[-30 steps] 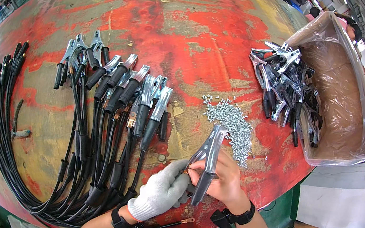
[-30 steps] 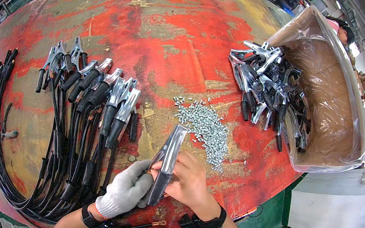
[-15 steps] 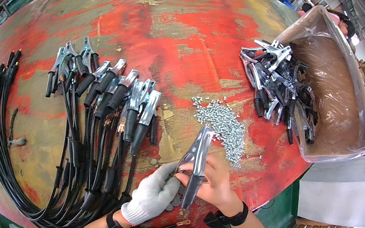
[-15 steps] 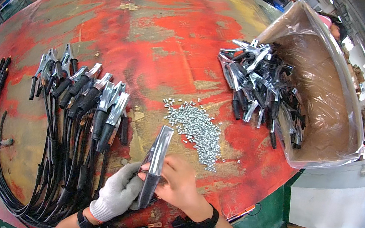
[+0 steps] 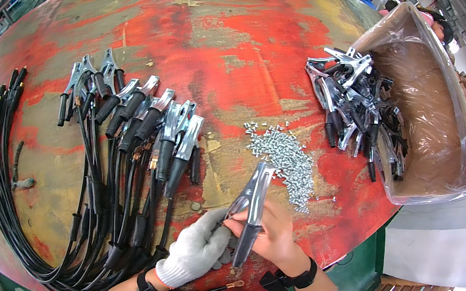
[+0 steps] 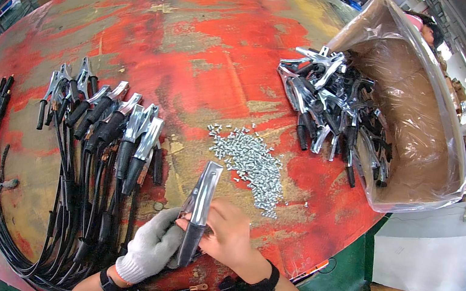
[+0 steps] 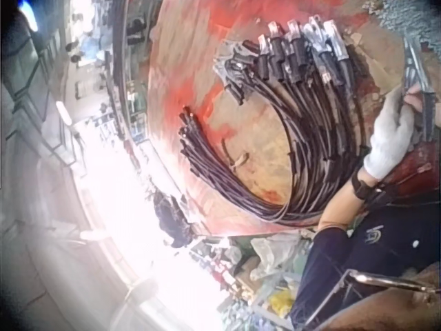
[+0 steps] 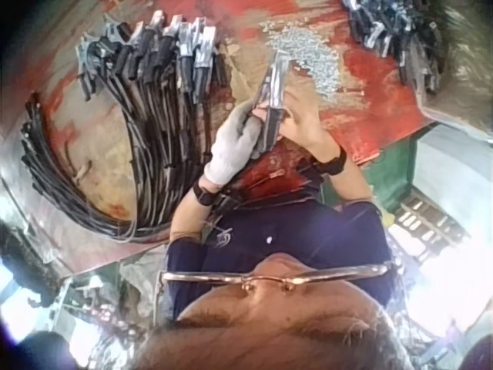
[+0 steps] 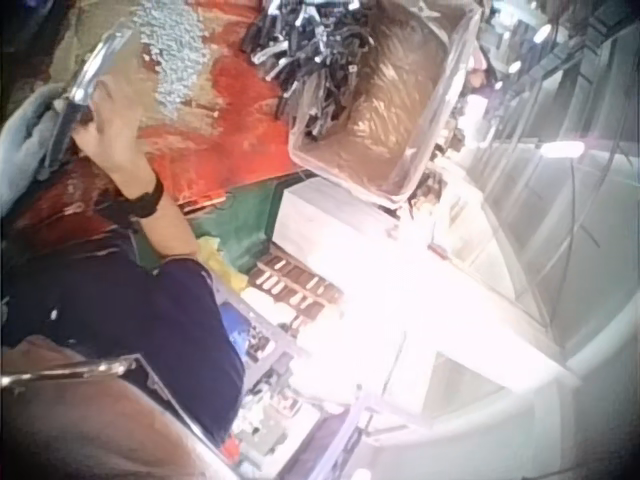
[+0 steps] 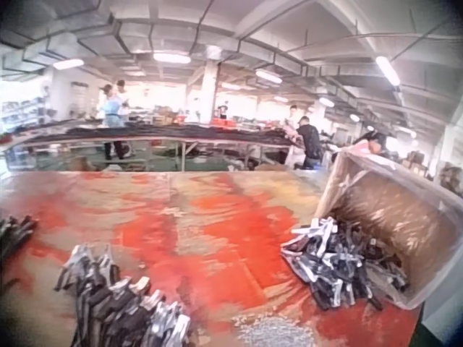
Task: Assembling metal battery clips by inserting screws, positioning springs, and tightening with an electric screwdriver.
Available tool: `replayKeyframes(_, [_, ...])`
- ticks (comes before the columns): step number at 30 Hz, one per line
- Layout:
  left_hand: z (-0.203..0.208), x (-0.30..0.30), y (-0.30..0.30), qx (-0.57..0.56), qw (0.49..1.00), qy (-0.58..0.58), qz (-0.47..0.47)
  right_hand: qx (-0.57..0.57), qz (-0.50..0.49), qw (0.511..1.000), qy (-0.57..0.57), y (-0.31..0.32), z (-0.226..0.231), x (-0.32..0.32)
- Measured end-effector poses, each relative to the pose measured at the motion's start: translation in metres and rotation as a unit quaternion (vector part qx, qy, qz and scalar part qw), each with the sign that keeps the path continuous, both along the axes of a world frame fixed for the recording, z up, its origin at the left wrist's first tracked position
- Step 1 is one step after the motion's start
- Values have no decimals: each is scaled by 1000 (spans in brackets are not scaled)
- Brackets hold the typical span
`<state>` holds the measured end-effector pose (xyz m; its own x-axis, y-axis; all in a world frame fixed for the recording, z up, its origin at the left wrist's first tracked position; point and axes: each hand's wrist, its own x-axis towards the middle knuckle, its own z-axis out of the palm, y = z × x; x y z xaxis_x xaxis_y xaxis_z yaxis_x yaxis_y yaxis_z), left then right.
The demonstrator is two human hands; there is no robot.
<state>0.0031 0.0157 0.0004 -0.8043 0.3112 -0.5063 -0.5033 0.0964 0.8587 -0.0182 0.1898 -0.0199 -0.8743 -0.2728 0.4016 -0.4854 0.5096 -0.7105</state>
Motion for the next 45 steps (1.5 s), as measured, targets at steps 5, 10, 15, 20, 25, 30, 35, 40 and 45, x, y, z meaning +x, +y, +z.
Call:
replayKeyframes(5, [-1, 1, -3, 4, 1000, 22, 12, 56, 65, 996, 1, 10, 5, 1])
replayKeyframes(10, [4, -1, -4, -9, 1000, 15, 0, 76, 51, 996, 15, 11, 11, 7])
replayKeyframes(15, [5, -1, -5, 6, 1000, 7, 9, 115, 46, 992, 31, 14, 15, 9])
replayKeyframes(20, [3, 0, -4, -17, 999, 30, 3, 143, 44, 987, 49, 6, 20, 6])
replayKeyframes(25, [-4, 2, -3, 16, 1000, 3, 5, 56, 20, 998, 29, -1, 14, 2])
replayKeyframes(30, [4, 0, -5, -4, 1000, 20, -9, 28, -6, 999, 33, -4, 11, 1])
replayKeyframes(35, [0, 3, -7, -2, 1000, 20, 3, 80, 48, 995, 34, 3, 16, 1])
replayKeyframes(40, [3, 1, -7, -17, 1000, 15, 4, 111, 57, 992, 10, 3, 19, 3])
replayKeyframes(45, [5, -3, -1, -11, 999, 41, 11, 67, 54, 995, 59, 20, 6, 6])
